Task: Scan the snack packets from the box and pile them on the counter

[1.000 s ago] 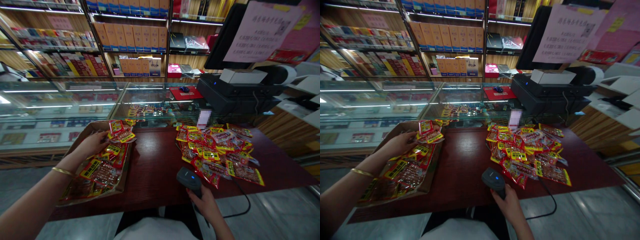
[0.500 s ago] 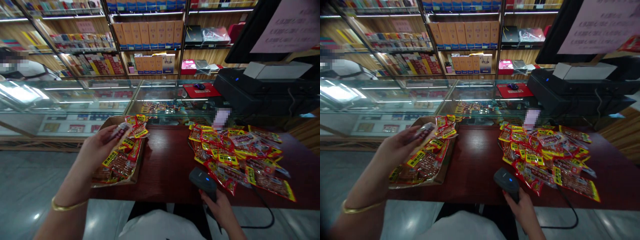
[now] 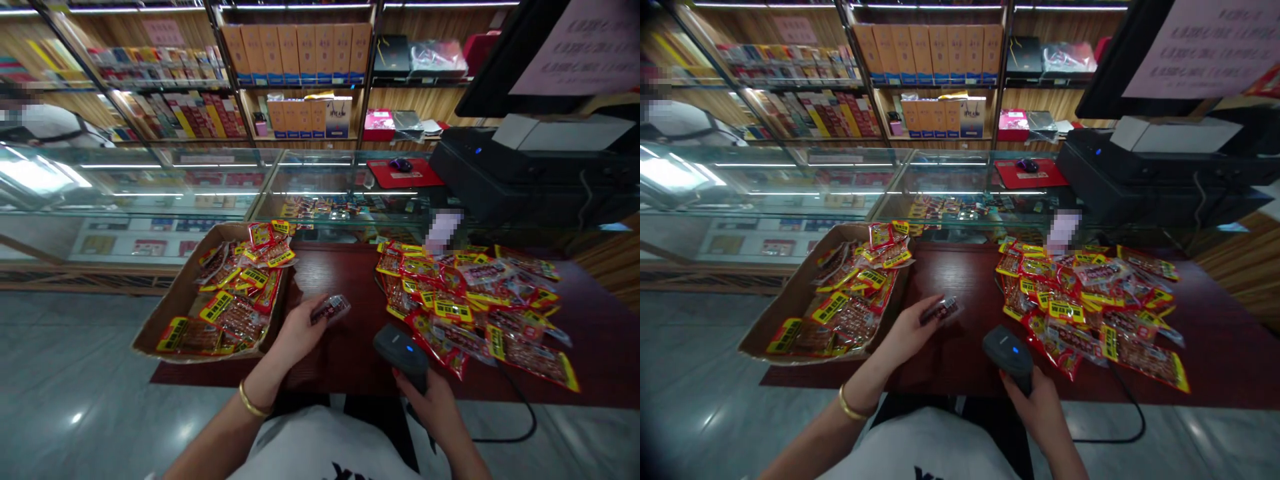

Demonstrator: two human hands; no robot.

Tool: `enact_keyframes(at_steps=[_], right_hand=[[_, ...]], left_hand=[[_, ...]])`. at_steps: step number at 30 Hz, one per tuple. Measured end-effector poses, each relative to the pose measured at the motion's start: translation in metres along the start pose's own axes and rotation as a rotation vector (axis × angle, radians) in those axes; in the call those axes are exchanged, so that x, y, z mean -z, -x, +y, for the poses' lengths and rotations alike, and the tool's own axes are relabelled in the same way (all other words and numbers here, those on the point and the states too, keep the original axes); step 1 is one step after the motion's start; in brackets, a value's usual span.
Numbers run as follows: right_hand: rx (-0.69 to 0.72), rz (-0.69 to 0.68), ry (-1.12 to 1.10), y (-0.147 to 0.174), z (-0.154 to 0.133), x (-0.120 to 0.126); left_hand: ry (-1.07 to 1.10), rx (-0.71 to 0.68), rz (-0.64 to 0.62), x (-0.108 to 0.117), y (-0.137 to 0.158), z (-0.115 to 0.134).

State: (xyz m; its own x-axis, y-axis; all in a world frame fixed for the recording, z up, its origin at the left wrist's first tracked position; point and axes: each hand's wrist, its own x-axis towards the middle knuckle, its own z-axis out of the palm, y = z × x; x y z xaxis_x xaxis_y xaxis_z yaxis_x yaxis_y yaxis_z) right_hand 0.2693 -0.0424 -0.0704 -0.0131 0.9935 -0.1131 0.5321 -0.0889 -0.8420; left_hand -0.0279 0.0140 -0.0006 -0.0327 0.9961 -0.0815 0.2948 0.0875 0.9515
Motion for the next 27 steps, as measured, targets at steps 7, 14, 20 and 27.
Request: enact_keyframes(at_steps=[7,14,20,27], right_hand=[[0.220,-0.034,0.130,0.013,-0.046,-0.002],[0.247,-0.017,0.162,0.018,-0.049,0.001],[0.216,0.012,0.167,0.016,-0.045,0.007],[0.191,-0.005,0.123,0.015,-0.048,0.007]], left_hand=[[-0.302,-0.041,-0.055,0.000,0.005,-0.010],[-0.180,-0.018,-0.060,0.004,-0.001,-0.015],[-0.204,-0.006,-0.065,0.006,-0.003,-0.010],[-0.084,0.023,-0.089,-0.002,-0.007,-0.014]])
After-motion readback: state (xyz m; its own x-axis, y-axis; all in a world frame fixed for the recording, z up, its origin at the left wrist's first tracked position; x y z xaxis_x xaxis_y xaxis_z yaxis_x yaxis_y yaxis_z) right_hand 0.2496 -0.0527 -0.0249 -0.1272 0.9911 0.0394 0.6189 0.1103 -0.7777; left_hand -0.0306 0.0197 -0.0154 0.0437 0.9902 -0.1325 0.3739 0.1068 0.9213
